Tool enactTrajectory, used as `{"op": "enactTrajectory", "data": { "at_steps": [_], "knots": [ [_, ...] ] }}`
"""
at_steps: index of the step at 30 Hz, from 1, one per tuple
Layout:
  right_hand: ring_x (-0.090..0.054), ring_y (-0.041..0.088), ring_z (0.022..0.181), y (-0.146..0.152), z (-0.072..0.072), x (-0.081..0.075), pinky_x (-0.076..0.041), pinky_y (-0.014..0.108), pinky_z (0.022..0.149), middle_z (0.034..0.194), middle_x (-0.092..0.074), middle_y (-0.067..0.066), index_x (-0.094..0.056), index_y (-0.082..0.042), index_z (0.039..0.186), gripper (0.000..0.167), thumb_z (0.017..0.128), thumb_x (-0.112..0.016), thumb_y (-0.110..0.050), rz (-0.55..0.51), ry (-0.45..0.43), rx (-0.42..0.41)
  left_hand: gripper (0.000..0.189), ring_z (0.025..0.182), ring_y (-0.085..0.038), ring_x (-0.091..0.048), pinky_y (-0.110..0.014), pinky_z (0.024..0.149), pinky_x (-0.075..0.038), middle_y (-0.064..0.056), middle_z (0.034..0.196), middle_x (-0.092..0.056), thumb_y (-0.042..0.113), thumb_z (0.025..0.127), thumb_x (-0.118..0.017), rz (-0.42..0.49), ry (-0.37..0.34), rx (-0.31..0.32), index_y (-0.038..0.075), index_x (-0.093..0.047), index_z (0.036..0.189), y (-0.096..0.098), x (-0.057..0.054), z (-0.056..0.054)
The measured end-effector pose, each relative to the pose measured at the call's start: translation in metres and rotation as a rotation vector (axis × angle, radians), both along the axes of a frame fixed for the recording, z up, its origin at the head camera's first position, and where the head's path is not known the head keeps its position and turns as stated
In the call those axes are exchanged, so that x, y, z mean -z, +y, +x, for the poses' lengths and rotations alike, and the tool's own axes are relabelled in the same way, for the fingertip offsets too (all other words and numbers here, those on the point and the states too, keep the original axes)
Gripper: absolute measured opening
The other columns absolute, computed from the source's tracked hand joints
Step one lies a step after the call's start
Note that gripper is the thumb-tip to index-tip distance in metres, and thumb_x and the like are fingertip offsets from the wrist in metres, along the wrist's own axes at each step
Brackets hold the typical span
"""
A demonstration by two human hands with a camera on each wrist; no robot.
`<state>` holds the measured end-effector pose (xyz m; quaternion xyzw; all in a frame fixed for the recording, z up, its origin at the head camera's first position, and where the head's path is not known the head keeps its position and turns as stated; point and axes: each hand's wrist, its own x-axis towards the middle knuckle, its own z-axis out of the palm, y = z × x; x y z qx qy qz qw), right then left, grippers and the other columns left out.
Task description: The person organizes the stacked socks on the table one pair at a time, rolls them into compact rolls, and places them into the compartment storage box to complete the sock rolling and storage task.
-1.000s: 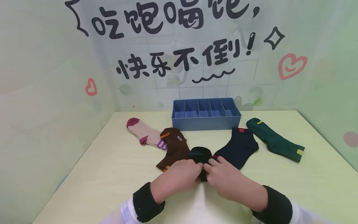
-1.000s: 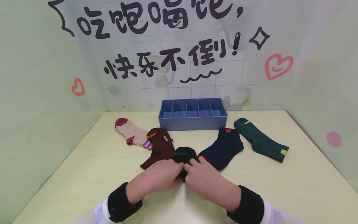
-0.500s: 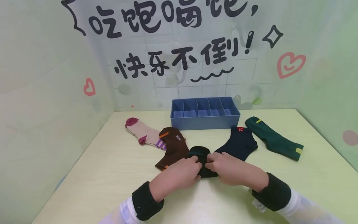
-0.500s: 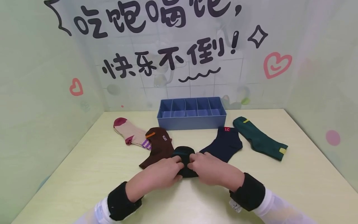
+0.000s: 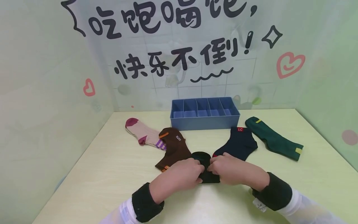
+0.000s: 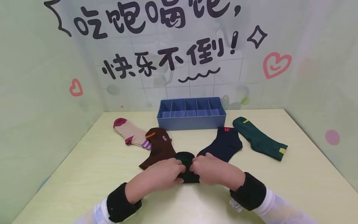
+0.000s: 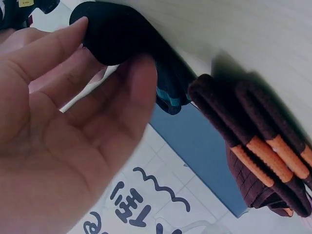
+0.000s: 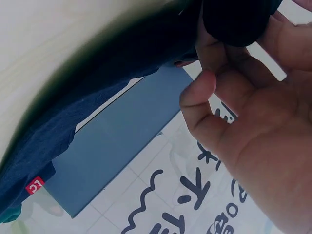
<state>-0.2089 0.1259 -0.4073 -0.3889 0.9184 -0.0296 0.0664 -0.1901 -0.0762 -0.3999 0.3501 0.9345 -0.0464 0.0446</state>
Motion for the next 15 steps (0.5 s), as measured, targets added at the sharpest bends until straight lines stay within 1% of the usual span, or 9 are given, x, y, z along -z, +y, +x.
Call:
{"op": "enactTrajectory", "data": {
  "at_steps": [3, 5, 7, 9, 12, 15],
  "knots": [
    [-0.066, 0.011, 0.092, -0.0002, 0.0005, 0.0013, -0.046, 0.035, 0.079, 0.096, -0.072, -0.007, -0.076, -0.017, 0.102, 0.015, 0.094, -0.075, -0.004, -0.008, 0.056, 0.012, 0.022, 0.085, -0.012, -0.056, -0.024, 0.074, -0.054, 0.000, 0.101, -0.068, 0.037, 0.098, -0.077, -0.010, 0.055, -0.014, 0.020, -0.081, 0.112, -0.0009, 0.0011, 0.0016],
    [-0.067, 0.013, 0.094, -0.0003, 0.0012, 0.0026, -0.051, 0.036, 0.080, 0.097, -0.071, -0.006, -0.073, -0.018, 0.100, 0.010, 0.095, -0.077, -0.011, -0.003, 0.127, 0.003, 0.020, 0.080, -0.011, -0.052, -0.023, 0.070, -0.052, 0.000, 0.096, -0.065, 0.036, 0.099, -0.076, 0.002, 0.062, -0.021, 0.019, -0.082, 0.108, -0.0015, 0.0019, 0.0019],
    [-0.065, 0.013, 0.087, -0.0006, 0.0019, 0.0045, -0.053, 0.034, 0.077, 0.093, -0.067, -0.005, -0.070, -0.018, 0.097, 0.014, 0.092, -0.081, -0.013, 0.011, 0.208, -0.016, 0.018, 0.077, -0.011, -0.051, -0.024, 0.068, -0.051, 0.000, 0.093, -0.064, 0.035, 0.099, -0.076, 0.009, 0.065, -0.024, 0.018, -0.082, 0.104, -0.0017, 0.0031, 0.0018],
    [-0.062, 0.014, 0.083, -0.0019, 0.0033, 0.0064, -0.055, 0.033, 0.075, 0.091, -0.064, -0.003, -0.070, -0.017, 0.097, 0.019, 0.087, -0.086, -0.013, 0.030, 0.290, -0.039, 0.018, 0.074, -0.011, -0.051, -0.024, 0.067, -0.051, 0.001, 0.090, -0.064, 0.033, 0.099, -0.076, 0.010, 0.068, -0.025, 0.017, -0.081, 0.101, -0.0015, 0.0042, 0.0017],
    [-0.062, 0.016, 0.080, -0.0051, 0.0063, 0.0076, -0.058, 0.032, 0.075, 0.091, -0.067, 0.000, -0.071, -0.013, 0.100, 0.026, 0.081, -0.090, -0.012, 0.043, 0.354, -0.061, 0.018, 0.072, -0.011, -0.053, -0.026, 0.067, -0.052, 0.001, 0.088, -0.064, 0.032, 0.100, -0.075, 0.011, 0.064, -0.041, 0.015, -0.081, 0.097, -0.0014, 0.0053, 0.0012],
    [-0.064, 0.017, 0.081, -0.0091, 0.0097, 0.0081, -0.058, 0.031, 0.077, 0.092, -0.070, 0.003, -0.072, -0.009, 0.102, 0.024, 0.084, -0.087, -0.015, 0.046, 0.410, -0.092, 0.018, 0.071, -0.012, -0.054, -0.027, 0.067, -0.052, 0.000, 0.087, -0.065, 0.031, 0.100, -0.074, 0.020, 0.032, -0.071, 0.014, -0.080, 0.095, -0.0013, 0.0048, 0.0008]
  ]
}}
